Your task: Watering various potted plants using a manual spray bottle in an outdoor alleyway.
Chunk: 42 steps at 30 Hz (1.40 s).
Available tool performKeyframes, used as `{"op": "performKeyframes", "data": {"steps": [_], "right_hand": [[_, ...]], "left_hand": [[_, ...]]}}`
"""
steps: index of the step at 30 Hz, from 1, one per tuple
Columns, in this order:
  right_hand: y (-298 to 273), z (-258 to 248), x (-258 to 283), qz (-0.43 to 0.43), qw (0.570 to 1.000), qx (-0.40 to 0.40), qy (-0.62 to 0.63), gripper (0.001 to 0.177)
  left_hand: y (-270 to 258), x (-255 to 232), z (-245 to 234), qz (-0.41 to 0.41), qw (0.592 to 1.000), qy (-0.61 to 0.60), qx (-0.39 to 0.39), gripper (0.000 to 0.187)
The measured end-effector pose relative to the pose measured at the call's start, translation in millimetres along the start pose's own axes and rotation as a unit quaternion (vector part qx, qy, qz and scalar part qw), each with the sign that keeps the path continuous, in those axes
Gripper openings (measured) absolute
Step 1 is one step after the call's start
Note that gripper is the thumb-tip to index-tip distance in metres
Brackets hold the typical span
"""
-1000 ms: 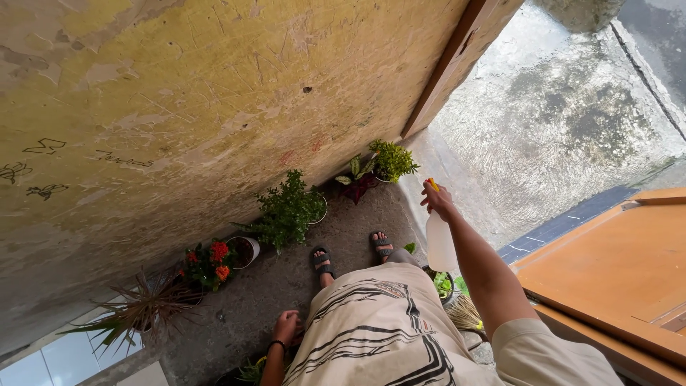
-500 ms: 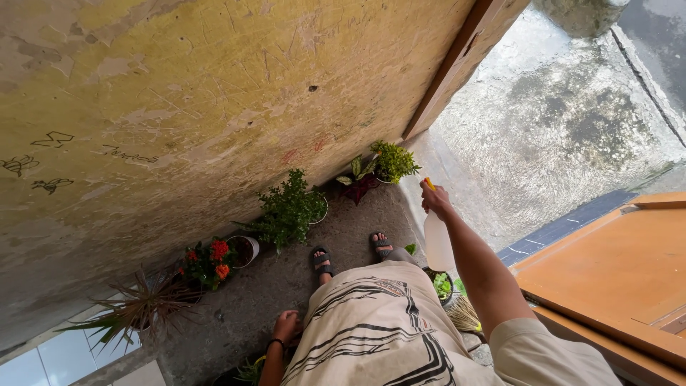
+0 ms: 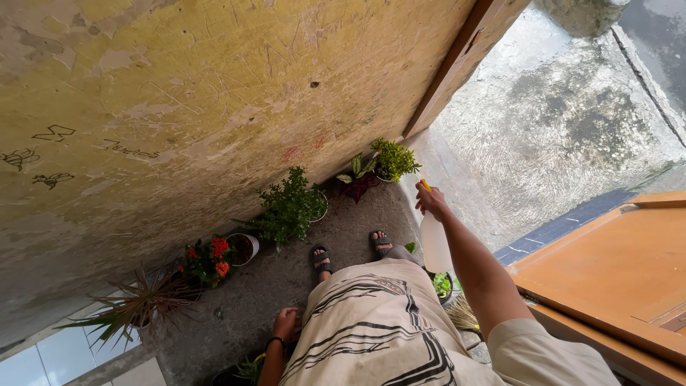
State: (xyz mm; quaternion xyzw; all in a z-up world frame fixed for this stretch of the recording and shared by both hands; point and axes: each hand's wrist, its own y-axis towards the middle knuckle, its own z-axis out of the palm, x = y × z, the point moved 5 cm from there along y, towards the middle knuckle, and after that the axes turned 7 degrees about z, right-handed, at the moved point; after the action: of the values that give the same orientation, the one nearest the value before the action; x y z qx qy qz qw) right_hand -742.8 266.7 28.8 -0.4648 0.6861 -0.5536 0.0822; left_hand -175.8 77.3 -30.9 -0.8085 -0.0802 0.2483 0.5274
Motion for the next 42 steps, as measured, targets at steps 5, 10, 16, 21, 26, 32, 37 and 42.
{"op": "performKeyframes", "data": {"steps": [5, 10, 16, 21, 26, 32, 37, 42], "right_hand": [[0, 6, -10, 0.027, 0.999, -0.016, -0.036, 0.044], [-2, 4, -16, 0.001, 0.999, -0.018, -0.039, 0.048], [-3, -1, -25, -0.013, 1.000, -0.024, -0.011, 0.047], [-9, 0, -26, 0.000, 0.999, -0.034, -0.034, 0.045], [-11, 4, -25, -0.015, 0.998, -0.015, -0.059, 0.053], [-14, 18, -25, -0.021, 0.999, 0.022, -0.028, 0.047], [-26, 39, -13, -0.043, 0.996, 0.036, -0.073, 0.052], [-31, 51, -10, -0.048, 0.996, 0.035, -0.069, 0.049]], "left_hand": [[9, 7, -3, 0.024, 0.999, 0.040, 0.002, 0.044], [-3, 4, -5, 0.016, 0.999, 0.038, 0.003, 0.040], [-10, 4, -4, 0.005, 0.999, 0.047, 0.002, 0.040], [-4, 11, -3, 0.009, 0.998, 0.062, -0.003, 0.041], [-10, 10, -2, -0.003, 0.999, 0.047, -0.002, 0.042], [-21, 11, 1, -0.012, 0.999, 0.029, 0.007, 0.041], [-12, 18, 2, 0.006, 0.999, 0.040, 0.003, 0.043], [-34, 2, -1, -0.010, 0.999, 0.038, -0.001, 0.042]]}}
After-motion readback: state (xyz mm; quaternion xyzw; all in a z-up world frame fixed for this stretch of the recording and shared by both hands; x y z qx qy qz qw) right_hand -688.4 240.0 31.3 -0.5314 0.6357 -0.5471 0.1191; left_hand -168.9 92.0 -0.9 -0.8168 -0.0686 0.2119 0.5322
